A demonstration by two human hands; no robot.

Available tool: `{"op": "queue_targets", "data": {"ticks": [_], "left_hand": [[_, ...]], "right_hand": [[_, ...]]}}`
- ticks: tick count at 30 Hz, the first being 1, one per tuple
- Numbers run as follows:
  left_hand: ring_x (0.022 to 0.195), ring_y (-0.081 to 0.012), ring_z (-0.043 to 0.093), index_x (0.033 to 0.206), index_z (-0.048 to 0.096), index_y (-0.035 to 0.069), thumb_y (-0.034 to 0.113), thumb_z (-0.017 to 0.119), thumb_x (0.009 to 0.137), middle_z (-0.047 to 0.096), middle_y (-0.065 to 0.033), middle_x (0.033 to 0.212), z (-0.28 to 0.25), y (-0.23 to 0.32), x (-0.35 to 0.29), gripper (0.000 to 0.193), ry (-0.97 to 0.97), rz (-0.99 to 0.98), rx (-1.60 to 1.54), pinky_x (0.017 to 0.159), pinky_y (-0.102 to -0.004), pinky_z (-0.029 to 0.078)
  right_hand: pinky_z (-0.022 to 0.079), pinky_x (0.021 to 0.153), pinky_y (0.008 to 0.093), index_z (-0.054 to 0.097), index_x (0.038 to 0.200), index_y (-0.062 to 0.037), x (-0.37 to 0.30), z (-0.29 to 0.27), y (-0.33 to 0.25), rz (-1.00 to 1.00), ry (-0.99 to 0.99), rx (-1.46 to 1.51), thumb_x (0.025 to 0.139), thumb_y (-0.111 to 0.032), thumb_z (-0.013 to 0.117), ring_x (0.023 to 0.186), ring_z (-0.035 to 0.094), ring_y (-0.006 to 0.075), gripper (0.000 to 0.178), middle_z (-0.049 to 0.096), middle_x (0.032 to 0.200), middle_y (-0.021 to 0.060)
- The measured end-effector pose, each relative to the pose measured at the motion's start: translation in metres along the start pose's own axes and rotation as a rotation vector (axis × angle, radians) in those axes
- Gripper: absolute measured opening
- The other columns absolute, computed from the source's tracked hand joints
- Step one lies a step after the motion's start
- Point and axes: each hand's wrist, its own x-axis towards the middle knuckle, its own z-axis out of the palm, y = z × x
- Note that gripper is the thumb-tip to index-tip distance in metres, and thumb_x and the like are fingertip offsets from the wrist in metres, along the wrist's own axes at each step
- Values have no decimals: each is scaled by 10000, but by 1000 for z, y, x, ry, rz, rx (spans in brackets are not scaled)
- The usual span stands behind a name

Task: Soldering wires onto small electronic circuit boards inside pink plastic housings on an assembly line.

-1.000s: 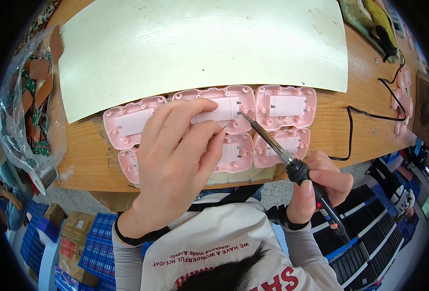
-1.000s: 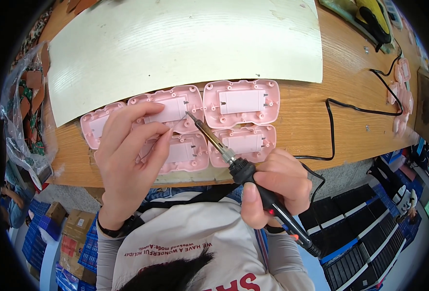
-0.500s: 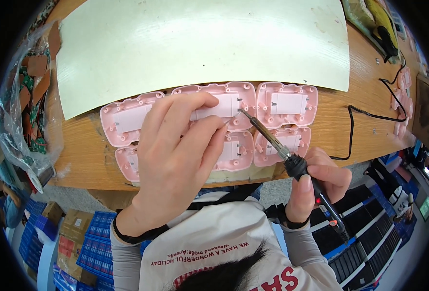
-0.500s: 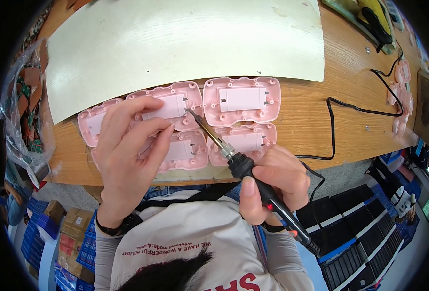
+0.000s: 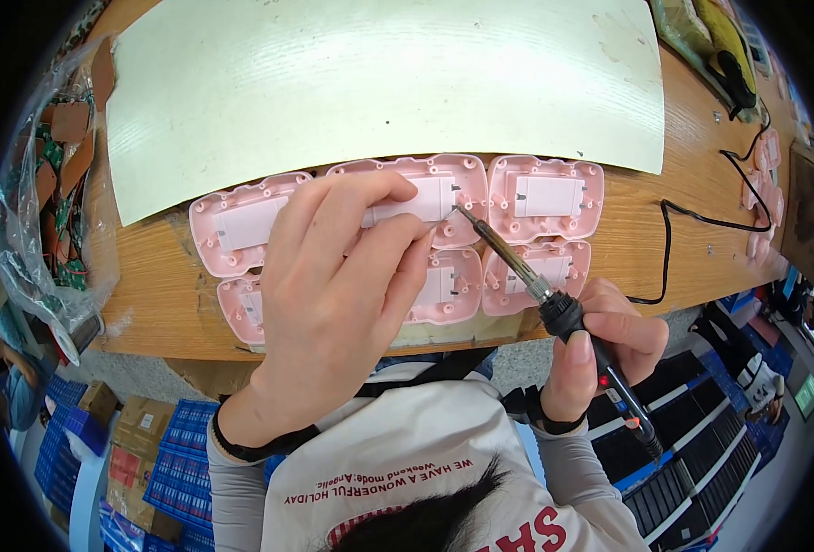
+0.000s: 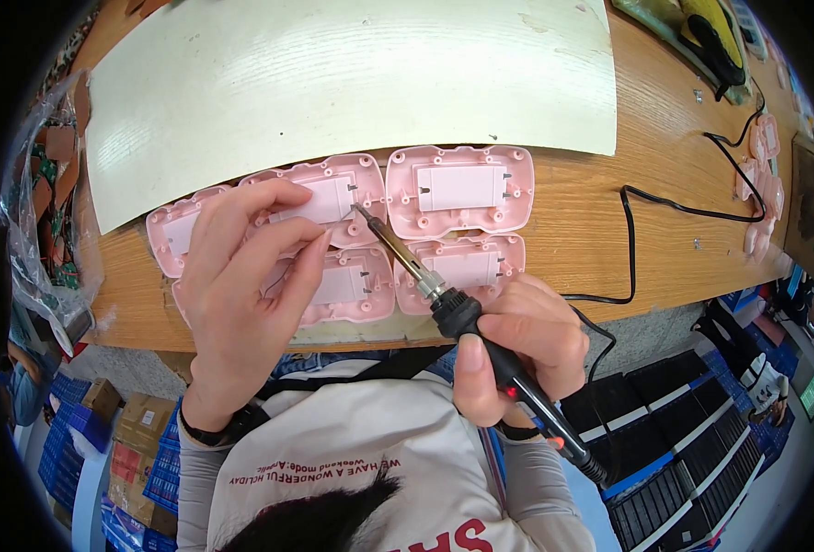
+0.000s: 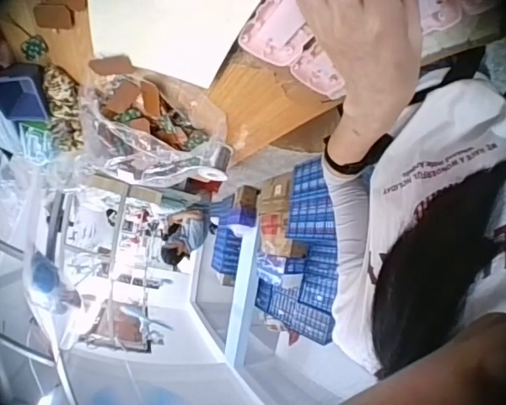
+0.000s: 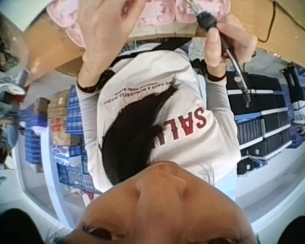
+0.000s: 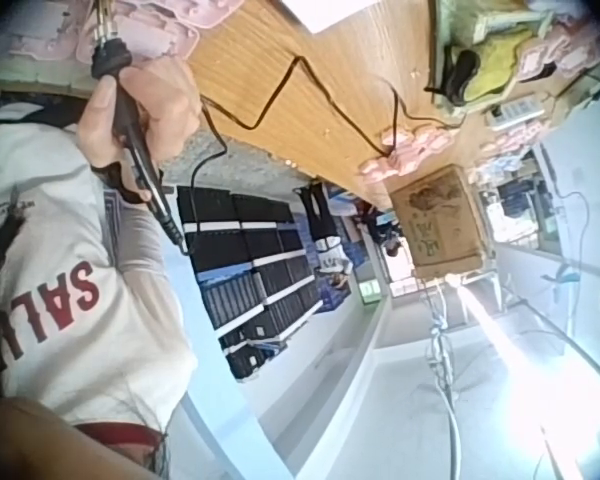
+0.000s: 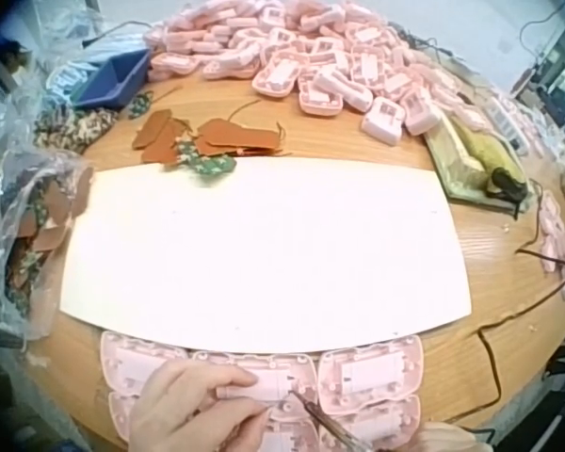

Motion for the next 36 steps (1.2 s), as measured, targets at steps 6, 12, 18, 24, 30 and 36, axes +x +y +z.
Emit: {"op": "queue_targets", "data": {"ticks": [6,12,18,24,30,36], "left_hand": [[817,-248,532,786,565,-2,-26,659,615,552,-80,917,-2,0,0,197,13,0,4,673,-326,433],[734,-227,546,790,564,-5,-26,662,648,561,-93,868,-20,4,-16,174,-15,-191,-131,634,-306,440],[774,-229,537,790,577,12,-24,665,632,566,-77,866,-11,9,-30,184,-62,-61,-45,629,-303,431],[827,-222,527,783,576,11,-16,673,598,561,-54,889,-6,10,-30,211,-66,87,51,670,-318,409],[776,-215,530,738,570,17,-38,669,617,571,-53,846,-2,13,-27,165,-54,48,37,672,-306,391],[833,-215,514,774,577,15,-12,672,586,550,-45,870,-1,12,-29,212,-95,36,30,704,-329,389]], "right_hand": [[303,422,292,439,851,9,-2,0,2,-37,54,64,673,-47,578,400,370,151,233,467,546,97],[249,392,293,427,829,5,-11,-8,-4,-80,61,47,677,-76,576,363,323,143,227,434,492,85],[253,379,295,433,824,8,-22,-9,-10,-89,53,23,668,-73,577,347,315,148,228,423,465,76],[282,380,296,445,822,6,-26,-8,-12,-68,34,-32,648,-59,589,351,348,157,235,457,483,92],[269,374,287,444,821,9,-25,-8,-10,-76,-2,-9,646,-51,588,342,342,152,234,455,472,83],[253,371,287,442,813,10,-25,-8,-8,-68,-33,0,648,-42,584,335,345,153,224,445,457,77]]}}
